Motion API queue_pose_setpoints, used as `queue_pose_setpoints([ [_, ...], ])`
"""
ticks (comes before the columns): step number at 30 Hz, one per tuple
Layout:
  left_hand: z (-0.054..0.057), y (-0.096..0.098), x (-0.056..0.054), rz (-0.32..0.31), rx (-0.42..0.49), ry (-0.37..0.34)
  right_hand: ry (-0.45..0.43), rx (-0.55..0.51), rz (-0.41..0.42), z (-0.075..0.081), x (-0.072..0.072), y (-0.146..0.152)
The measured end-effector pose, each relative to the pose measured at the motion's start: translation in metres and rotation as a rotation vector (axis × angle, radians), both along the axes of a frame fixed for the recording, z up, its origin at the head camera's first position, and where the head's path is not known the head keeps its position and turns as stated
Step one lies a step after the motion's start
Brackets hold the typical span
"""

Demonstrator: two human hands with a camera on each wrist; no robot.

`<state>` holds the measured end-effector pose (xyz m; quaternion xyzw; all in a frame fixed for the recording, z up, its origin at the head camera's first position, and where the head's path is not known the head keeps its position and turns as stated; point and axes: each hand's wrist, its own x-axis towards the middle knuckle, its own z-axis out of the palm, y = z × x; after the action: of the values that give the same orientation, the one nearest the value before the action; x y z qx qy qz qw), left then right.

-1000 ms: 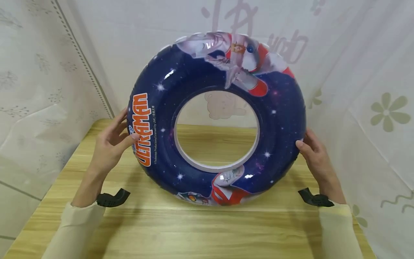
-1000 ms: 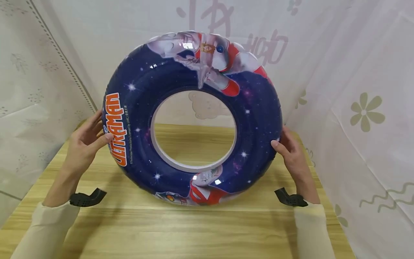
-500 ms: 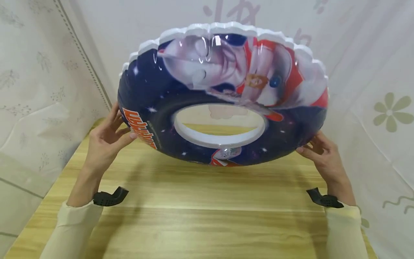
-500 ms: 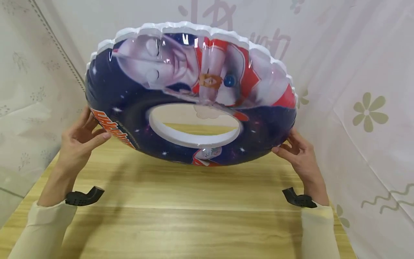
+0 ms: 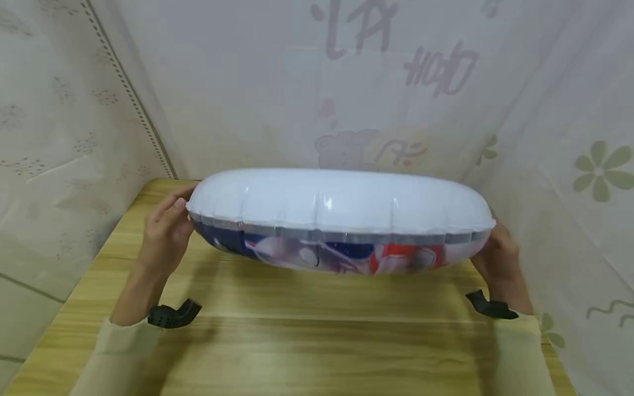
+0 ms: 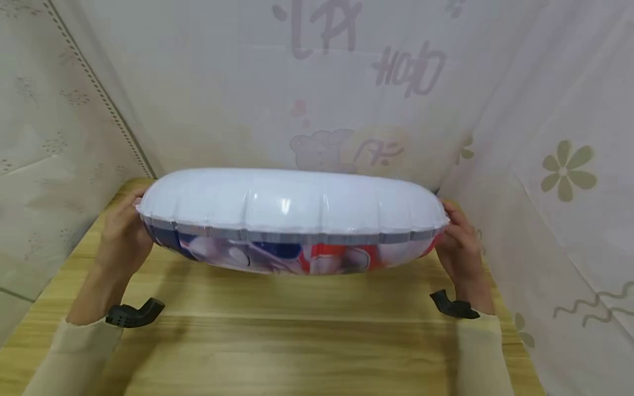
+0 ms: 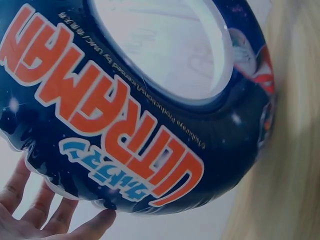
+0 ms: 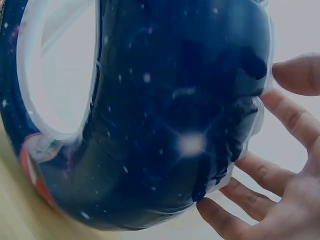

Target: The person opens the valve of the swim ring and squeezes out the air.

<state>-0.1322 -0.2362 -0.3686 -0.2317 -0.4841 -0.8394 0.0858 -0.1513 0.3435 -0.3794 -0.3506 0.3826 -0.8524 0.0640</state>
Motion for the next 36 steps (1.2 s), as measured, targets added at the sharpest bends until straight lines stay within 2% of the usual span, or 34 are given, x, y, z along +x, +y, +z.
queue_pose_setpoints([
  [2, -0.004, -0.001, 0.002, 0.019, -0.035, -0.017, -0.040, 0.053, -0.046, -0.003, 0.003, -0.001],
  [5, -0.011, -0.002, 0.004, 0.033, -0.082, -0.014, -0.077, 0.224, -0.195, -0.009, 0.006, -0.001],
  [7, -0.015, -0.002, 0.005, 0.047, -0.124, -0.004, -0.076, 0.341, -0.268, -0.014, 0.006, 0.000],
  [8, -0.018, -0.003, 0.005, 0.053, -0.145, 0.001, -0.067, 0.378, -0.280, -0.018, 0.006, 0.000],
  [13, -0.032, -0.005, 0.009, 0.057, -0.237, 0.006, 0.036, 0.448, -0.237, -0.037, 0.003, -0.003],
  [17, -0.043, -0.011, 0.014, 0.061, -0.312, -0.031, 0.060, 0.506, -0.245, -0.051, 0.006, -0.008],
  [23, -0.061, -0.016, 0.023, 0.086, -0.441, -0.134, -0.001, 0.721, -0.307, -0.063, 0.013, -0.020],
  [26, -0.066, -0.017, 0.025, 0.095, -0.502, -0.181, -0.033, 0.791, -0.320, -0.066, 0.014, -0.024],
  [29, -0.067, -0.017, 0.024, 0.107, -0.571, -0.204, -0.042, 0.820, -0.331, -0.067, 0.013, -0.025],
  [32, -0.065, -0.019, 0.023, 0.108, -0.631, -0.196, -0.052, 0.847, -0.334, -0.066, 0.012, -0.025],
  [36, -0.056, -0.020, 0.022, 0.119, -0.749, -0.163, -0.045, 0.890, -0.330, -0.061, 0.012, -0.023],
])
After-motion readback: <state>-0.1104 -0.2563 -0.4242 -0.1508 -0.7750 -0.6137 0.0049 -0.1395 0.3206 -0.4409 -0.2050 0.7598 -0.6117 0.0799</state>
